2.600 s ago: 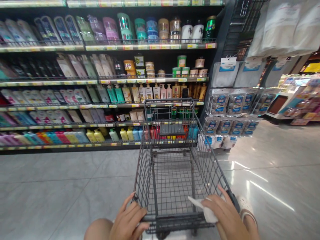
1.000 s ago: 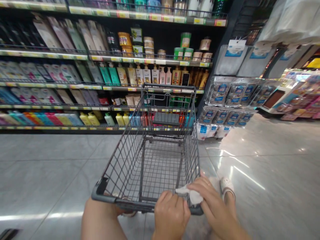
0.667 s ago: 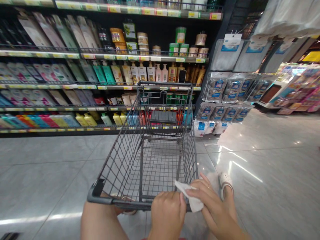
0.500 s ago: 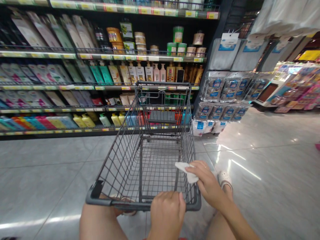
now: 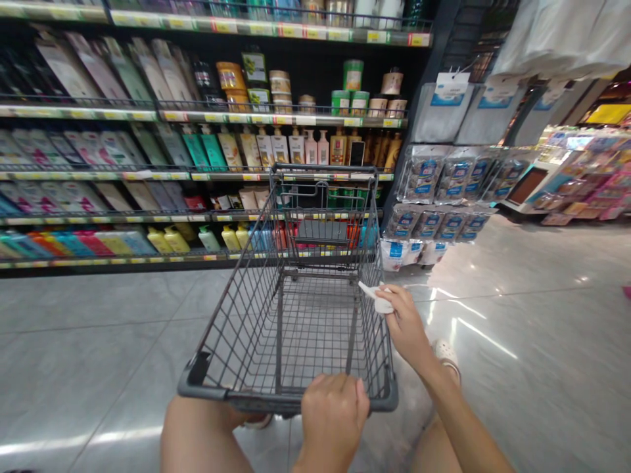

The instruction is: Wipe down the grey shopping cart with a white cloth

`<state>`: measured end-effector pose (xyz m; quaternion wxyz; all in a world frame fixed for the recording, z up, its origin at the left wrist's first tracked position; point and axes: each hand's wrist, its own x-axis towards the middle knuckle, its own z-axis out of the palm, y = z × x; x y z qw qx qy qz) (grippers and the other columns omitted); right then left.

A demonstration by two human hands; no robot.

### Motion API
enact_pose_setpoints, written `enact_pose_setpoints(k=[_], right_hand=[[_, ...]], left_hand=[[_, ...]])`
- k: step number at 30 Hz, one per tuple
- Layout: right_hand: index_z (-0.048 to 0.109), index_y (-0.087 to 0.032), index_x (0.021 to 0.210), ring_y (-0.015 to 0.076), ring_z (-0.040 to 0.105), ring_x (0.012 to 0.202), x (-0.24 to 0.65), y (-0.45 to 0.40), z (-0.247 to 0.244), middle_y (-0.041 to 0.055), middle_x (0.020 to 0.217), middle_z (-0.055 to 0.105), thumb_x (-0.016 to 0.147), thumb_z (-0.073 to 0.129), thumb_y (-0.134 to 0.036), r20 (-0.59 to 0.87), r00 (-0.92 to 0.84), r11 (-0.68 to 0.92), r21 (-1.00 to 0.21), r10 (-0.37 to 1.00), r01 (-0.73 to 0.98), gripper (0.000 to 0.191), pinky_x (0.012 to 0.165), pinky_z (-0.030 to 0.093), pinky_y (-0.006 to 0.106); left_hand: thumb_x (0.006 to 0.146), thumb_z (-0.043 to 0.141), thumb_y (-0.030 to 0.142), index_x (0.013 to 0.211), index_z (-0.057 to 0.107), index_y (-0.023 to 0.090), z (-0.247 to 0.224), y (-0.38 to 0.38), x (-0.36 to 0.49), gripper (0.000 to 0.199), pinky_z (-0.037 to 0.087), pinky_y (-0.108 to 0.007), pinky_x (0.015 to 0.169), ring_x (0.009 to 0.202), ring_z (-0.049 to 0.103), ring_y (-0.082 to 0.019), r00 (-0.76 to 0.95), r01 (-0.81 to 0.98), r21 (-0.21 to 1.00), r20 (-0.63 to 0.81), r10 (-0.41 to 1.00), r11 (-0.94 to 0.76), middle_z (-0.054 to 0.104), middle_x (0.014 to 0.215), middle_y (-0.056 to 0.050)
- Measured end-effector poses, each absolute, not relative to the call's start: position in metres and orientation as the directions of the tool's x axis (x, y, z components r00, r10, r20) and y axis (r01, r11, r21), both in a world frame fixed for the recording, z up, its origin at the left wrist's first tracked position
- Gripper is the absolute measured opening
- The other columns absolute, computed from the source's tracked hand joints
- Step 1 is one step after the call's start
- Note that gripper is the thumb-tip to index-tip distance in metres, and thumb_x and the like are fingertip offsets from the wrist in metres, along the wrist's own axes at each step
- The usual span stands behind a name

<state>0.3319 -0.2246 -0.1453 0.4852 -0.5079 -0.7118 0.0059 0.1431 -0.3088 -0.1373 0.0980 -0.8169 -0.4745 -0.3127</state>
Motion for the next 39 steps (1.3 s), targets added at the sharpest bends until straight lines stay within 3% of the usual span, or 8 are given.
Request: enact_pose_setpoints(k=[7, 10, 14, 19, 23, 32, 36, 39], right_hand=[[0.064, -0.029, 0.111, 0.0212, 0.057, 0.109, 0.315, -0.289, -0.143, 0.006, 0.114, 0.06, 0.084, 0.048, -0.012, 0.57, 0.051, 0.416, -0.655, 0.82, 0.631, 0.035, 0.094, 0.046, 0.039], [0.065, -0.03, 0.11, 0.0206, 0.057, 0.11, 0.315, -0.311, -0.139, 0.0058, 0.115, 0.06, 0.08, 0.047, -0.008, 0.497, -0.017, 0.41, -0.695, 0.868, 0.59, 0.041, 0.092, 0.048, 0.036], [0.062, -0.033, 0.117, 0.0217, 0.057, 0.112, 0.324, -0.323, -0.133, 0.0052, 0.118, 0.06, 0.078, 0.045, -0.005, 0.373, -0.164, 0.39, -0.685, 0.913, 0.615, 0.051, 0.098, 0.045, 0.041], [0.063, -0.033, 0.115, 0.0196, 0.057, 0.109, 0.336, -0.286, -0.132, 0.0045, 0.112, 0.064, 0.081, 0.043, -0.005, 0.52, -0.209, 0.539, -0.635, 0.828, 0.553, 0.048, 0.092, 0.048, 0.037], [0.064, -0.027, 0.111, 0.0205, 0.057, 0.104, 0.346, -0.234, -0.138, 0.0061, 0.109, 0.064, 0.082, 0.044, -0.006, 0.627, -0.168, 0.582, -0.544, 0.76, 0.604, 0.041, 0.089, 0.048, 0.038], [0.067, -0.023, 0.102, 0.0238, 0.055, 0.102, 0.367, -0.149, -0.139, 0.0072, 0.103, 0.065, 0.082, 0.042, -0.011, 0.64, -0.141, 0.544, -0.493, 0.755, 0.679, 0.034, 0.09, 0.044, 0.044], [0.068, -0.022, 0.096, 0.0239, 0.055, 0.097, 0.369, -0.121, -0.136, 0.0072, 0.097, 0.065, 0.077, 0.042, -0.01, 0.633, -0.15, 0.531, -0.47, 0.759, 0.705, 0.035, 0.088, 0.044, 0.044], [0.068, -0.022, 0.093, 0.0242, 0.054, 0.093, 0.371, -0.102, -0.135, 0.0081, 0.094, 0.064, 0.076, 0.043, -0.01, 0.641, -0.137, 0.516, -0.452, 0.755, 0.728, 0.033, 0.087, 0.044, 0.043]], left_hand=[[0.089, 0.037, 0.015, 0.058, 0.048, 0.023, -0.138, -0.305, 0.146, 0.034, 0.031, -0.032, 0.054, 0.048, 0.052, -0.015, 0.341, 0.842, 0.143, 0.605, 0.719, -0.52, 0.054, 0.051, 0.003], [0.089, 0.038, 0.014, 0.059, 0.048, 0.023, -0.14, -0.304, 0.145, 0.033, 0.031, -0.032, 0.054, 0.048, 0.053, -0.015, 0.342, 0.84, 0.152, 0.598, 0.725, -0.521, 0.055, 0.051, 0.004], [0.088, 0.039, 0.014, 0.058, 0.047, 0.023, -0.141, -0.305, 0.142, 0.032, 0.031, -0.032, 0.053, 0.048, 0.054, -0.015, 0.339, 0.839, 0.161, 0.594, 0.73, -0.521, 0.054, 0.05, 0.004], [0.089, 0.038, 0.014, 0.059, 0.046, 0.023, -0.144, -0.306, 0.142, 0.032, 0.031, -0.032, 0.053, 0.047, 0.053, -0.015, 0.349, 0.825, 0.162, 0.609, 0.712, -0.542, 0.053, 0.05, 0.004], [0.091, 0.029, 0.016, 0.055, 0.042, 0.024, -0.15, -0.305, 0.145, 0.039, 0.028, -0.033, 0.052, 0.043, 0.048, -0.016, 0.278, 0.837, 0.174, 0.681, 0.678, -0.518, 0.049, 0.046, 0.003], [0.091, 0.031, 0.015, 0.058, 0.044, 0.024, -0.148, -0.304, 0.135, 0.036, 0.031, -0.031, 0.051, 0.044, 0.05, -0.014, 0.35, 0.82, 0.117, 0.673, 0.652, -0.56, 0.052, 0.049, 0.004], [0.099, 0.015, 0.034, 0.055, 0.042, 0.023, -0.14, -0.302, 0.135, 0.052, 0.03, -0.03, 0.047, 0.041, 0.048, -0.013, 0.375, 0.789, 0.073, 0.729, 0.573, -0.61, 0.05, 0.046, 0.003], [0.096, 0.005, 0.05, 0.055, 0.042, 0.023, -0.144, -0.3, 0.138, 0.061, 0.03, -0.03, 0.046, 0.041, 0.048, -0.013, 0.419, 0.769, 0.024, 0.735, 0.533, -0.638, 0.05, 0.047, 0.003]])
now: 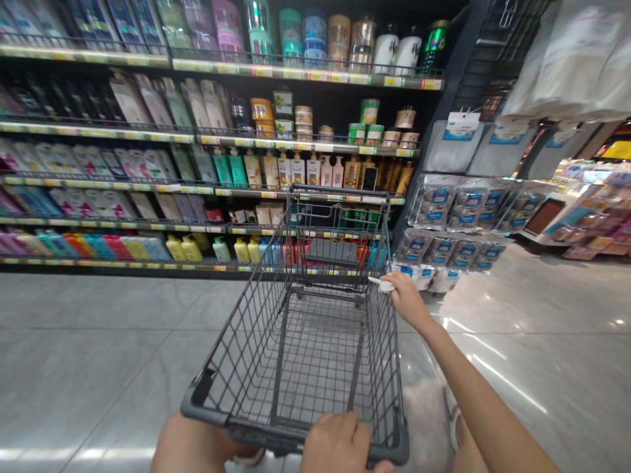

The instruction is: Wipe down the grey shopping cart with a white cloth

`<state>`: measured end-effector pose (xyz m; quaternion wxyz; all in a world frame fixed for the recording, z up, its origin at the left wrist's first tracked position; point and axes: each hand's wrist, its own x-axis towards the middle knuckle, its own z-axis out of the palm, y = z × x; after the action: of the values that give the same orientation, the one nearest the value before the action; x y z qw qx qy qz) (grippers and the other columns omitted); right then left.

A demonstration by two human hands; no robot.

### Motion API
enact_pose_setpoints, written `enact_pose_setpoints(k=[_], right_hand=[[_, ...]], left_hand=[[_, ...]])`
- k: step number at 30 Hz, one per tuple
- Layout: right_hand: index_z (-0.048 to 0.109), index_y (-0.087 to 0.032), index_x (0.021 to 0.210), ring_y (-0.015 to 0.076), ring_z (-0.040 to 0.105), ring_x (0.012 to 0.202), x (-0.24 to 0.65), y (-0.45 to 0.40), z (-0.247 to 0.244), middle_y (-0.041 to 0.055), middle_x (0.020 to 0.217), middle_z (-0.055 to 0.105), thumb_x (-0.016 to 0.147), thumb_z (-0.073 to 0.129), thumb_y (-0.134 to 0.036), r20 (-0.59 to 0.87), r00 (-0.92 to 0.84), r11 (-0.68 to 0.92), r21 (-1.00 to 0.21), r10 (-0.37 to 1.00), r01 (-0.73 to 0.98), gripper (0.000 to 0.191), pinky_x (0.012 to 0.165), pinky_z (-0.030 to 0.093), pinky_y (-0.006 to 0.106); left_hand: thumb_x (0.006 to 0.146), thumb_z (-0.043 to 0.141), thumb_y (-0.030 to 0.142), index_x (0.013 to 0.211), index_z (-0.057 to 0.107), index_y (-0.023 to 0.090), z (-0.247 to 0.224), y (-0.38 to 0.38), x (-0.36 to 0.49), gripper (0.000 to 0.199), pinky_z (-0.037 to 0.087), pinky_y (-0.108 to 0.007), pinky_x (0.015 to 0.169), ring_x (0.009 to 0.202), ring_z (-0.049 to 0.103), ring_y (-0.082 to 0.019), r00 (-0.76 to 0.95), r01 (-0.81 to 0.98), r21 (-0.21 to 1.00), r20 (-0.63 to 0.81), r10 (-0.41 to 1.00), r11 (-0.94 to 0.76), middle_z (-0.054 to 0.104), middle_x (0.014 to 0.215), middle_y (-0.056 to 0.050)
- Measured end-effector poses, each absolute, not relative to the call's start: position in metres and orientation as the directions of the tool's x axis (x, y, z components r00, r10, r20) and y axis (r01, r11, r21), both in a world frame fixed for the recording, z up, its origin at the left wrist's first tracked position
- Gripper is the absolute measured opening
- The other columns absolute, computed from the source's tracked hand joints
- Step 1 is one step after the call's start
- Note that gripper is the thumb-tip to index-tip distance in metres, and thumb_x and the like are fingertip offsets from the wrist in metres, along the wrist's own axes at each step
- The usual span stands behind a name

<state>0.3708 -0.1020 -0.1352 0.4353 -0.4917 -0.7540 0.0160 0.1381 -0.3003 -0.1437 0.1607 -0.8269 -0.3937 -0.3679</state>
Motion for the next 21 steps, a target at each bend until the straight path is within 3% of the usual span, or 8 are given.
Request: enact_pose_setpoints(k=[5, 8, 12, 21], right_hand=[[0.068, -0.02, 0.097, 0.0251, 0.053, 0.097, 0.376, -0.084, -0.136, 0.0097, 0.098, 0.063, 0.076, 0.042, -0.011, 0.671, -0.072, 0.471, -0.435, 0.738, 0.767, 0.034, 0.089, 0.043, 0.046], [0.067, -0.019, 0.098, 0.0248, 0.053, 0.098, 0.375, -0.088, -0.138, 0.0096, 0.098, 0.063, 0.076, 0.042, -0.01, 0.679, -0.056, 0.458, -0.43, 0.732, 0.778, 0.035, 0.09, 0.043, 0.047], [0.068, -0.02, 0.097, 0.0236, 0.054, 0.098, 0.368, -0.113, -0.14, 0.0083, 0.098, 0.064, 0.075, 0.042, -0.008, 0.669, -0.088, 0.473, -0.42, 0.738, 0.774, 0.036, 0.09, 0.044, 0.047], [0.065, -0.022, 0.102, 0.0239, 0.053, 0.1, 0.343, -0.2, -0.137, 0.0076, 0.099, 0.063, 0.076, 0.043, -0.002, 0.657, -0.143, 0.513, -0.414, 0.74, 0.752, 0.039, 0.088, 0.046, 0.045]], left_hand=[[0.094, 0.001, 0.052, 0.054, 0.038, 0.022, -0.171, -0.297, 0.147, 0.062, 0.025, -0.033, 0.048, 0.04, 0.044, -0.014, 0.325, 0.815, 0.015, 0.816, 0.478, -0.579, 0.043, 0.045, 0.001], [0.093, 0.001, 0.053, 0.054, 0.04, 0.022, -0.18, -0.296, 0.15, 0.063, 0.025, -0.033, 0.049, 0.042, 0.044, -0.014, 0.35, 0.809, -0.017, 0.817, 0.458, -0.588, 0.043, 0.045, 0.001], [0.093, -0.002, 0.051, 0.051, 0.038, 0.022, -0.169, -0.299, 0.148, 0.065, 0.025, -0.033, 0.05, 0.04, 0.043, -0.014, 0.298, 0.822, 0.017, 0.839, 0.455, -0.569, 0.042, 0.044, 0.001], [0.096, 0.004, 0.05, 0.051, 0.041, 0.022, -0.149, -0.305, 0.144, 0.065, 0.027, -0.031, 0.047, 0.038, 0.045, -0.013, 0.395, 0.79, -0.022, 0.782, 0.482, -0.613, 0.046, 0.043, 0.002]])
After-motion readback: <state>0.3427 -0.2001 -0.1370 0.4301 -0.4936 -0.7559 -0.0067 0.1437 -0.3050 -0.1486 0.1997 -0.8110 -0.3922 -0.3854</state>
